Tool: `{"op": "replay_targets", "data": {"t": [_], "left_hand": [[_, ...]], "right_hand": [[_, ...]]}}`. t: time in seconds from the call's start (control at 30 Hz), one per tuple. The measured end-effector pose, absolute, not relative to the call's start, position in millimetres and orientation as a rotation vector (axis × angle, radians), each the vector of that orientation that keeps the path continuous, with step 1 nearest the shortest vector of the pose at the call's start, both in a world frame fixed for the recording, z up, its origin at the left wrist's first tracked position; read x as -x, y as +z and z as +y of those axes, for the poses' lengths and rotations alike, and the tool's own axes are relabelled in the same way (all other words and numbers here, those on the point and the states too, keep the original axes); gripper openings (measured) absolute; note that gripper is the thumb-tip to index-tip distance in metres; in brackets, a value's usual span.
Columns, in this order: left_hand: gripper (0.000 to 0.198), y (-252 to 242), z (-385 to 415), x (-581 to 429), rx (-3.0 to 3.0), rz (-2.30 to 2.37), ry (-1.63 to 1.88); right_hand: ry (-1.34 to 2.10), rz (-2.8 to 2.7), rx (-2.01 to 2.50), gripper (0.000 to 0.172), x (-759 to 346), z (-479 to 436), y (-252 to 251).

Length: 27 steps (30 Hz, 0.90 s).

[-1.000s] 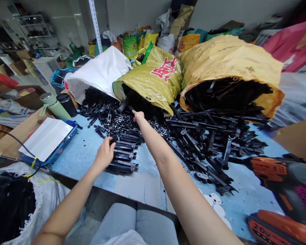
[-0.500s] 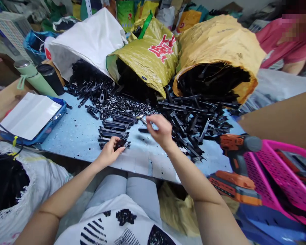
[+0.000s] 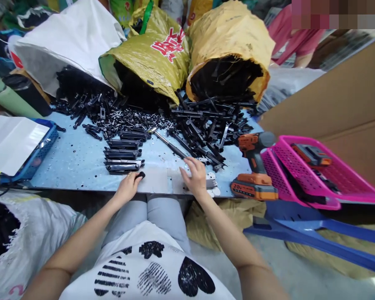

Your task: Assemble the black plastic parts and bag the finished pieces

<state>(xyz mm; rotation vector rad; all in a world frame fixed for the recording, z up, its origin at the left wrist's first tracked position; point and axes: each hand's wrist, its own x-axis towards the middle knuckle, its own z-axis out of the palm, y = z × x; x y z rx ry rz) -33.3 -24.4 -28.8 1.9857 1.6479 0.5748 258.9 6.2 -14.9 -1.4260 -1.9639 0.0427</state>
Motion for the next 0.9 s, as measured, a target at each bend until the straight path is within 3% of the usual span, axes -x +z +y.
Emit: {"op": "replay_targets", "data": {"t": [0.1, 0.2, 0.3, 0.43, 0.63, 0.77, 0.9], "left_hand": [[0.029, -30, -21, 40, -1.983, 1.684, 0.541], [0.032, -33, -16, 42, -2.140, 1.611, 0.500], [0.032, -37, -10, 46, -2.285, 1.575, 0.477], [0.032, -34, -6, 57, -2.225, 1.700, 0.516], [0.029, 2, -18, 35, -1.901, 1.543, 0.770], [0.043, 14, -25, -1, -1.563, 1.372, 0.810], [0.047, 14, -24, -19, -1.552, 1.307, 0.875]], "right_hand": [[0.095, -1.940, 1.554, 0.044, -300, -16, -18], [0.274, -2.296, 1.483, 0.053, -329, -33, -26], [0.376, -2.437, 1.451, 0.046, -334, -35, -27], [0.633, -2.047, 1.529, 0.044, -308, -22, -17], [1.486, -1.288, 1.359, 0.049, -233, -2, -6], [1.666, -1.083, 1.214, 0.052, -192, -3, -2], [1.636, -1.172, 1.147, 0.061, -180, -6, 2]]}}
